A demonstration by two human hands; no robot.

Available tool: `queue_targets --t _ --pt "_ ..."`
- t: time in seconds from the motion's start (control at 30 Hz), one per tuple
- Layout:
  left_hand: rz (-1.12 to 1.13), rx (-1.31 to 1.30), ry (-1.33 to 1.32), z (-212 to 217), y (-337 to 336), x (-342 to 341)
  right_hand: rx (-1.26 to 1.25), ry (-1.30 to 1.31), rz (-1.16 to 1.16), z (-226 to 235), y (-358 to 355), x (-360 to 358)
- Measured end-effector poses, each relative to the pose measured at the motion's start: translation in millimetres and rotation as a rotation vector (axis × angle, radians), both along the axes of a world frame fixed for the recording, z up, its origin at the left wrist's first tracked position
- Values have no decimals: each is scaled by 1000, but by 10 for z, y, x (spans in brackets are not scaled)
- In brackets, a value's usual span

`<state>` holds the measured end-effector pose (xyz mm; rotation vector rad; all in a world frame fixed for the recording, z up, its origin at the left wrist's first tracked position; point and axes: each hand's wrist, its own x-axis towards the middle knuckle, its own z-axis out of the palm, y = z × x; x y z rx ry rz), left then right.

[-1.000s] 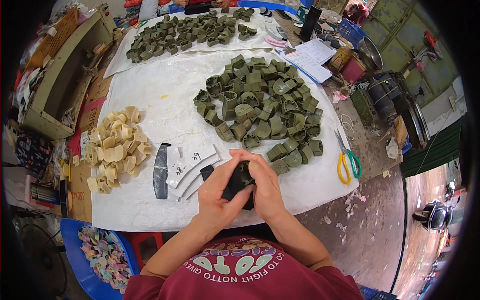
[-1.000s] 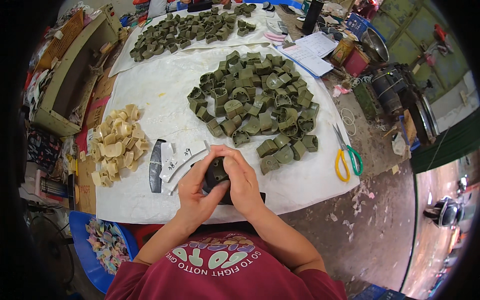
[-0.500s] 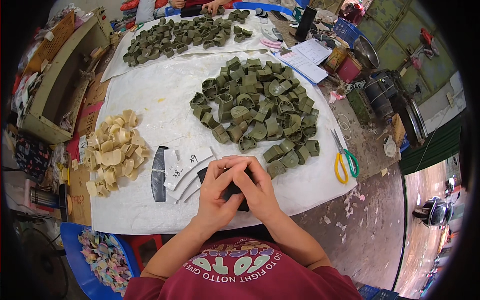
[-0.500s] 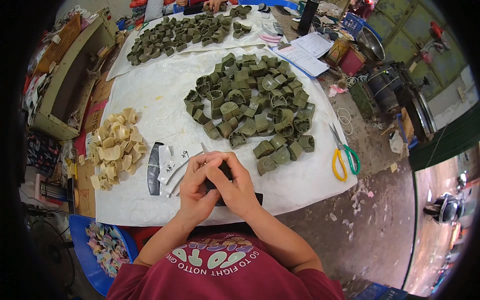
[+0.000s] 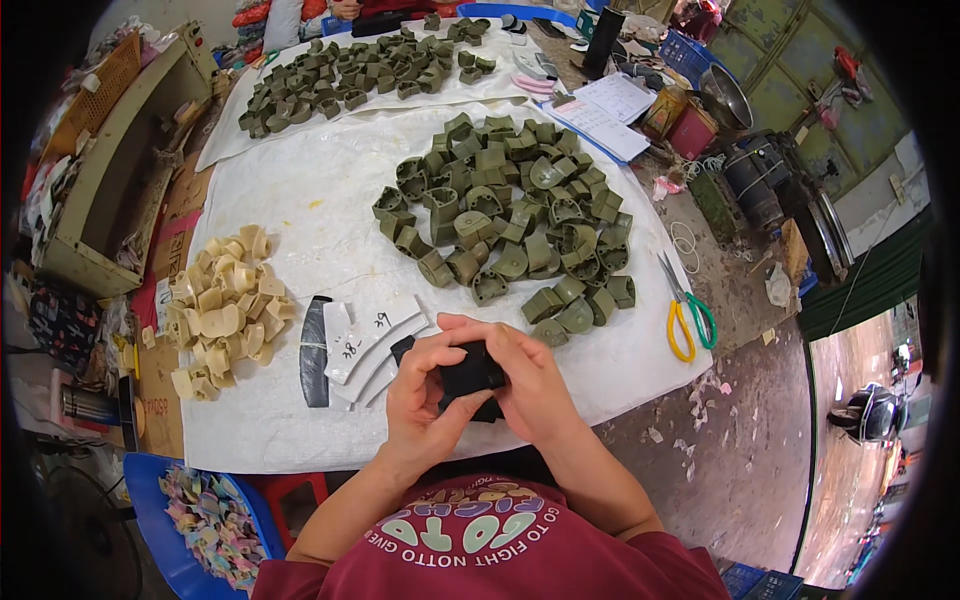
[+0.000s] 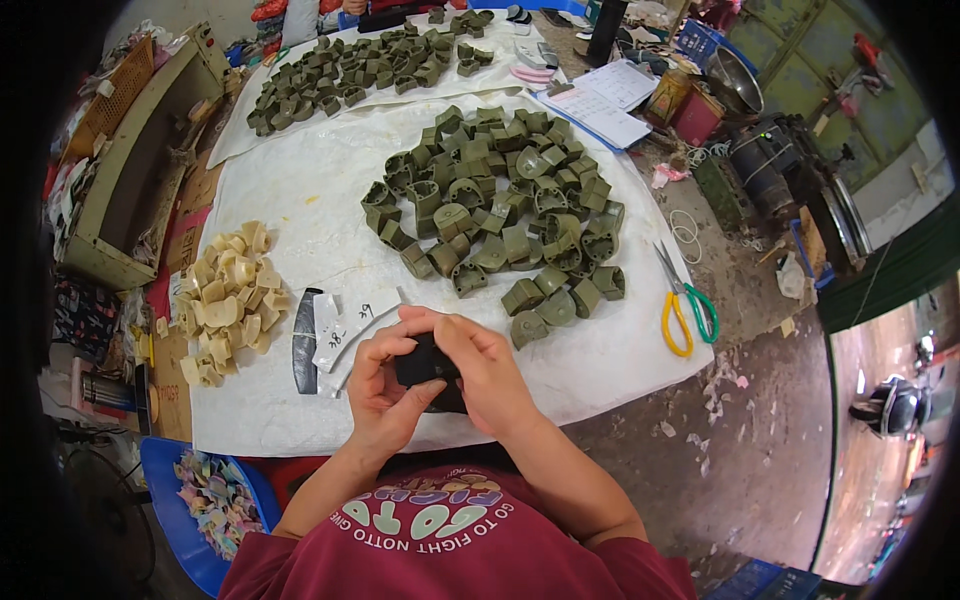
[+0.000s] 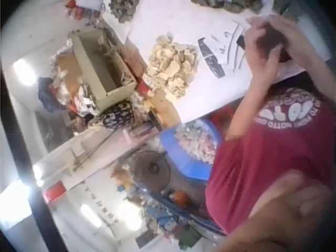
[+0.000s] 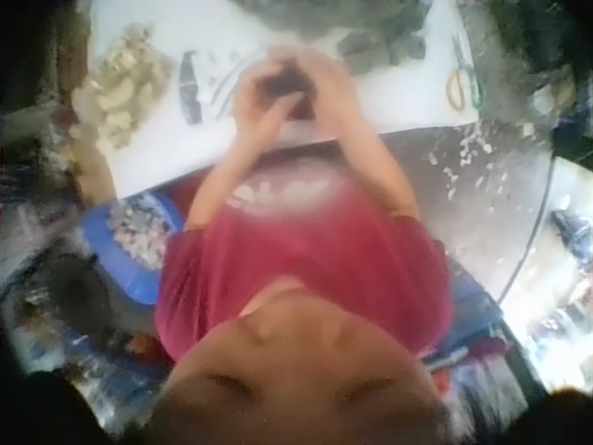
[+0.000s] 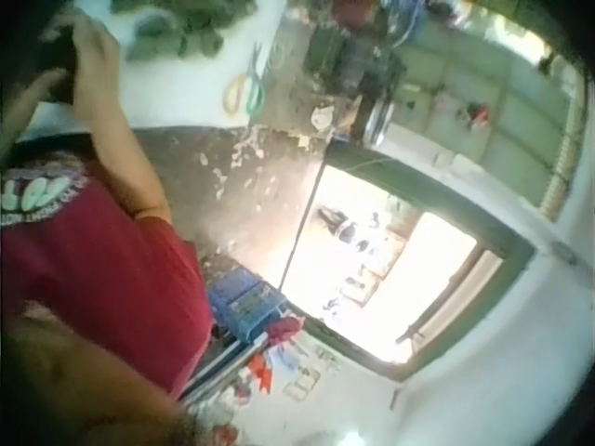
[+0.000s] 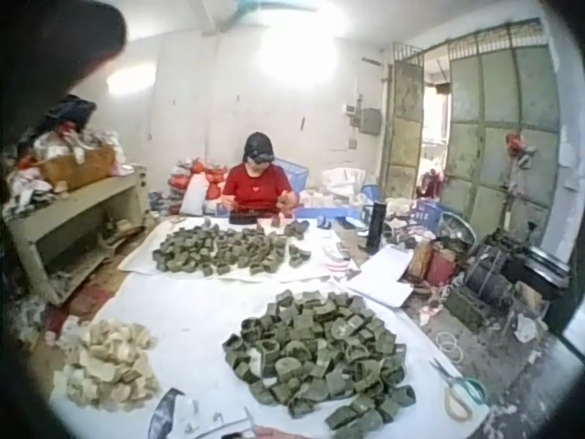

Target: The person sits at a table and assembles small green plastic components by wrapping them with black fabric strips. They use scissors to cut the fabric to size and then manually wrap and fit the fabric around the plastic parts, placing the finished items on the table.

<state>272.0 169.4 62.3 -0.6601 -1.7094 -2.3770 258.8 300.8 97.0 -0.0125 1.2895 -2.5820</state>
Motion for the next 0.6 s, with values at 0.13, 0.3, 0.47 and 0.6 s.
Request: queue_targets --t 0.13,0.3,0.47,0.6 --pt "21 -8 -2 -7 -13 6 178 111 -51 -84 -79 68" --pt "-61 303 -257 -48 -56 -1 148 317 89 -175 65 -19" --pt "-73 476 -480 -16 -22 24 985 757 -118 -234 25 52" --pt "-201 579 -514 -9 -74 -20 712 654 -96 -241 52 11"
